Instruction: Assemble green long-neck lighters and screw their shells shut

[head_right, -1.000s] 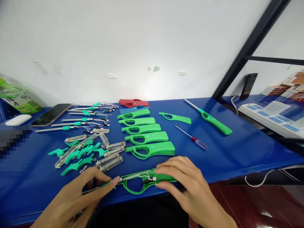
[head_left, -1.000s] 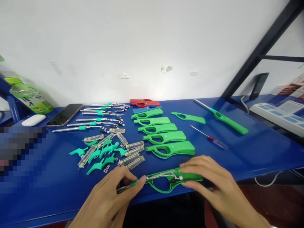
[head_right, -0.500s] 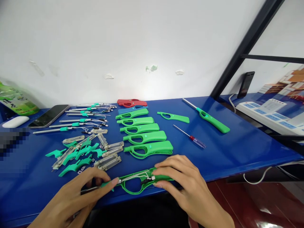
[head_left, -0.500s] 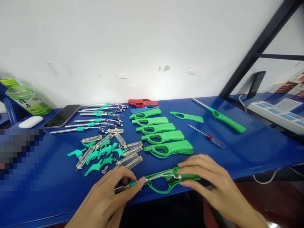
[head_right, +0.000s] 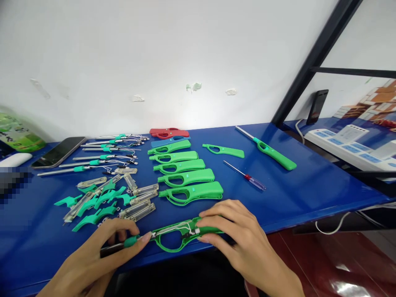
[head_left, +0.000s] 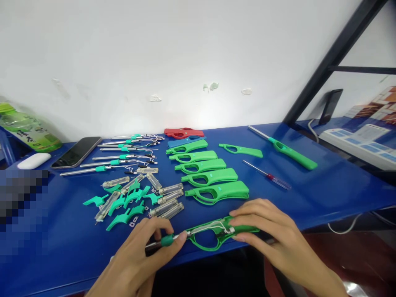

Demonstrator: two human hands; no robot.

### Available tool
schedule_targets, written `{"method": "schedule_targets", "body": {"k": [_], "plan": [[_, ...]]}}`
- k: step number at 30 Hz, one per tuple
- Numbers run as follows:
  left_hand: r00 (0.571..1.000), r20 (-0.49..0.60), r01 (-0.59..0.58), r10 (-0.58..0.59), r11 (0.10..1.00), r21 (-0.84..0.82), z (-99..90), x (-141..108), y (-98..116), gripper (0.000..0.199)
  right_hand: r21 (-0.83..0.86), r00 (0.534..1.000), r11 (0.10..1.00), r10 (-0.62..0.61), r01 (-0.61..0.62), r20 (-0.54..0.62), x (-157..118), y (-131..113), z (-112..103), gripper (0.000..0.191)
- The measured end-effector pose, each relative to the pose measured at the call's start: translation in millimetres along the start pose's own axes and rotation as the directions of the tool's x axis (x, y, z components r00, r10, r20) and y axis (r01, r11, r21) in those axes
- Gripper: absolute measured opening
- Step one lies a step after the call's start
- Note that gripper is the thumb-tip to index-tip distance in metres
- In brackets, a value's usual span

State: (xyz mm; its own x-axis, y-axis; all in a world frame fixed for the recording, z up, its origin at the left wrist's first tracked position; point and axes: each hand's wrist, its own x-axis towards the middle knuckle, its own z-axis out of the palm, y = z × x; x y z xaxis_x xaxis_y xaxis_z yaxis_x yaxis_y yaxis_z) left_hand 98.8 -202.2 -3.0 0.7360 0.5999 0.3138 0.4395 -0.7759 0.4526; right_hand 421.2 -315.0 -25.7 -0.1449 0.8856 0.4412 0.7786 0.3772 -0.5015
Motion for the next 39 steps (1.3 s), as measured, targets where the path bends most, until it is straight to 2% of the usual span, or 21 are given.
{"method": "schedule_targets", "body": {"k": [12, 19, 27, 39], "plan": [[0.996, 0.064, 0.066, -0.067, 0.998, 0.015, -5.4, 7, 4, 0.039, 0.011, 1.000, 1.000, 0.018, -0.018, -0.013, 0, 1, 1, 0.019], [0.995, 0.035, -0.089, 0.088, 0.996, 0.013, -7.0, 7, -4, 0.050, 0.020, 0.999, 0.999, 0.026, -0.026, -0.019, 1, 0, 0, 0.016], [0.999, 0.022, -0.045, 0.044, 0.998, 0.045, -7.7, 5, 1, 0.039, 0.009, 0.999, 1.000, 0.025, -0.025, -0.034, 1, 0, -1, 0.014], [0.999, -0.015, -0.047, 0.048, 0.996, 0.076, -8.4, 4, 3, 0.039, 0.014, 0.999, 1.000, 0.020, -0.019, -0.028, 1, 1, -1, 0.015]]}}
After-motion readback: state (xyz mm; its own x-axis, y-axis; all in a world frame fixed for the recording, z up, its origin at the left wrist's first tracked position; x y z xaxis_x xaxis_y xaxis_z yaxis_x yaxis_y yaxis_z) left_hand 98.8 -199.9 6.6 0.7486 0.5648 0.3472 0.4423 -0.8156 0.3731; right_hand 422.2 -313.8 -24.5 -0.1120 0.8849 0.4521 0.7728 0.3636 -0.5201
